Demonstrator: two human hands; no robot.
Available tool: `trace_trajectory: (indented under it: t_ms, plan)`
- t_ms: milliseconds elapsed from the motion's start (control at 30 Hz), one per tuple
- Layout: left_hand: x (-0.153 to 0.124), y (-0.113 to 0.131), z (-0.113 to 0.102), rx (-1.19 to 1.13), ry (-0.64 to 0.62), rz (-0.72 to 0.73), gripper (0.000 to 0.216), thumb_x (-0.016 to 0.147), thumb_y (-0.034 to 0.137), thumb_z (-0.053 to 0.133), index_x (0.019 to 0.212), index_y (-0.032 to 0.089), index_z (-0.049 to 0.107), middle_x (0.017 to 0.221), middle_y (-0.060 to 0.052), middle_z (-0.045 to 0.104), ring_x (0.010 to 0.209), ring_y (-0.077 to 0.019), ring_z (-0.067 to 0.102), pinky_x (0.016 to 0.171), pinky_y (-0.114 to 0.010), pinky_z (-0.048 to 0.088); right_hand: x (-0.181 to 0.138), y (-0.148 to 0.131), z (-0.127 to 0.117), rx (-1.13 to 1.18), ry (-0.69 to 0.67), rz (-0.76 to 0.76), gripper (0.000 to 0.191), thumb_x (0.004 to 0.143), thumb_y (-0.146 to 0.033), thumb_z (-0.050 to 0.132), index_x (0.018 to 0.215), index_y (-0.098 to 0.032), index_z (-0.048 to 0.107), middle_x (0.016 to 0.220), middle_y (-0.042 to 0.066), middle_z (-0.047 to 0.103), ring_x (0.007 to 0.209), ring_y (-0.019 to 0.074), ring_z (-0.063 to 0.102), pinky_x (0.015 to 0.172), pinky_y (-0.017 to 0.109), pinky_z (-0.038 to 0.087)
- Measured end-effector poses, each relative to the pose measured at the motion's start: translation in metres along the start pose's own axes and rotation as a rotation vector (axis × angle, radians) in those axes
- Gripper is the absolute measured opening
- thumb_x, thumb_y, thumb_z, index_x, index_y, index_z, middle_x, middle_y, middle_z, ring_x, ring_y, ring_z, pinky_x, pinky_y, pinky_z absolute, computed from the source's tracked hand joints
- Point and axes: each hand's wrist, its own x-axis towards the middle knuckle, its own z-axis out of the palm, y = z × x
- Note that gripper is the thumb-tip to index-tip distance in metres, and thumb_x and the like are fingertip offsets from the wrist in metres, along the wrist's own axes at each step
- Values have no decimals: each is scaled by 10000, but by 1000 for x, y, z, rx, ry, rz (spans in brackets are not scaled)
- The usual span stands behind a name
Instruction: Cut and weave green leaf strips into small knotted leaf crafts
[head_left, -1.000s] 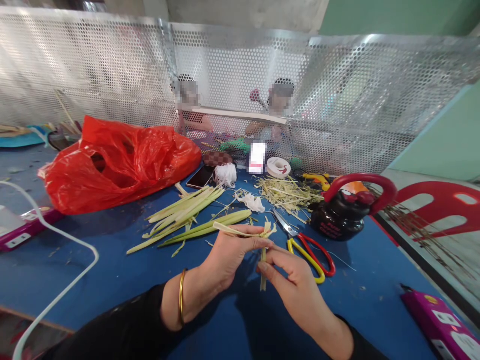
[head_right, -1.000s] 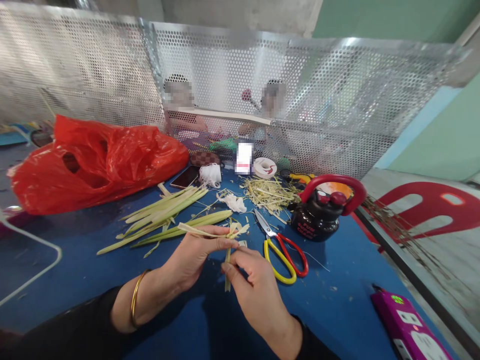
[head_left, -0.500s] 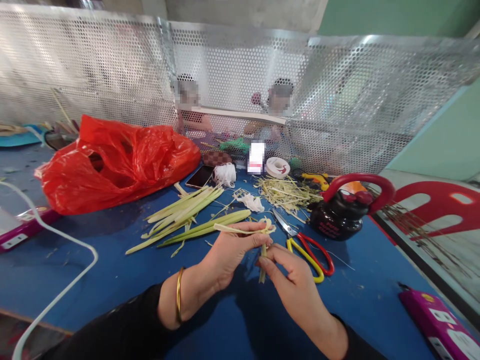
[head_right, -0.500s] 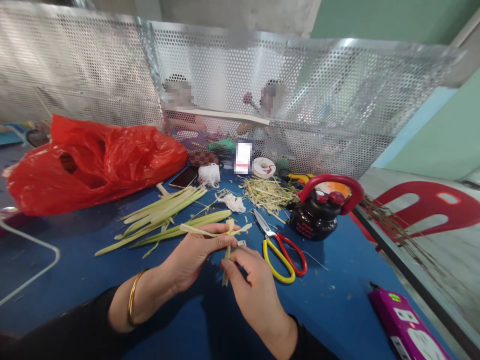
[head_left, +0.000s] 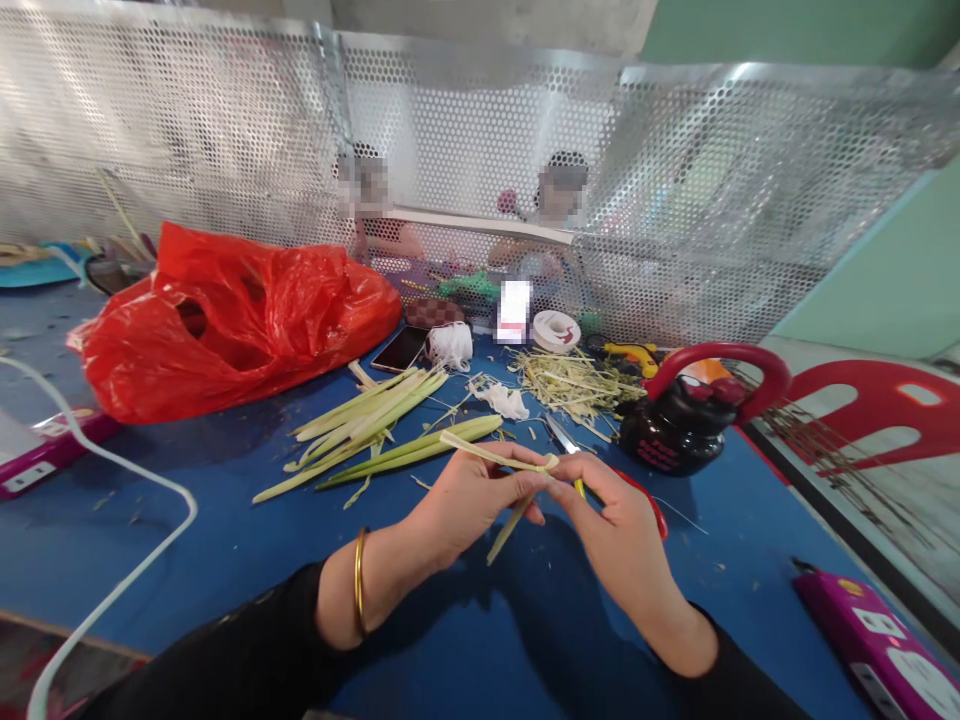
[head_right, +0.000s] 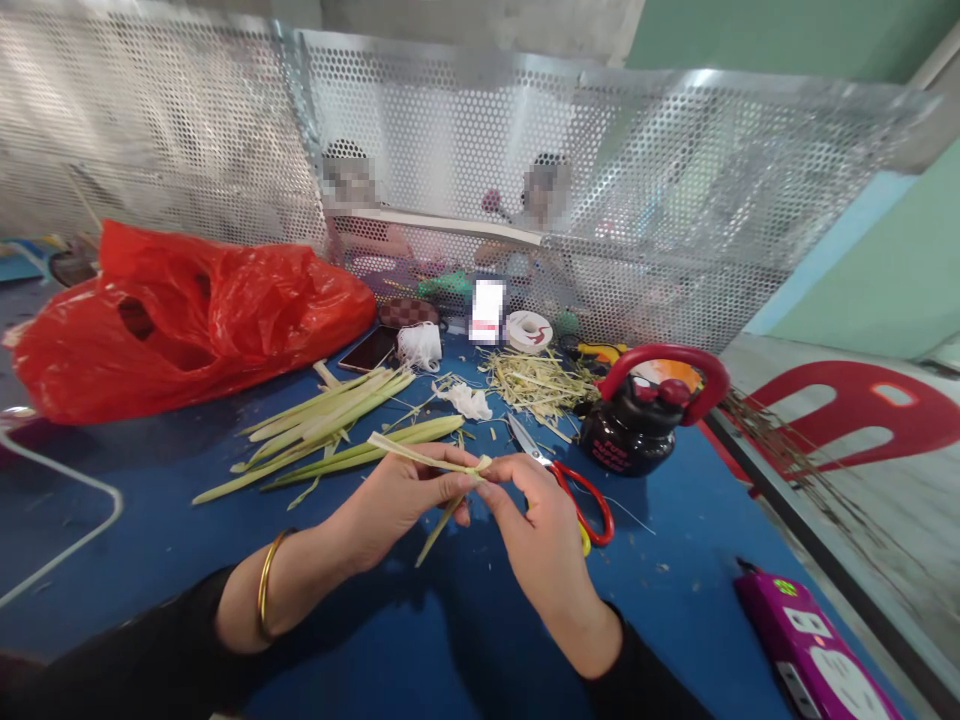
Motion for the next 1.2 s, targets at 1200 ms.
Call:
trace_trajectory:
  t_ms: [1200]
  plan:
    - [5, -7, -2, 12, 3, -24, 111, 701, 232, 674, 716, 138, 617, 607, -7, 651, 592, -127, 642, 632, -251, 521, -9, -9, 4, -57, 54, 53, 152, 896, -256, 522, 769, -201, 585, 608, -28, 590, 519, 111, 522, 512, 214, 412]
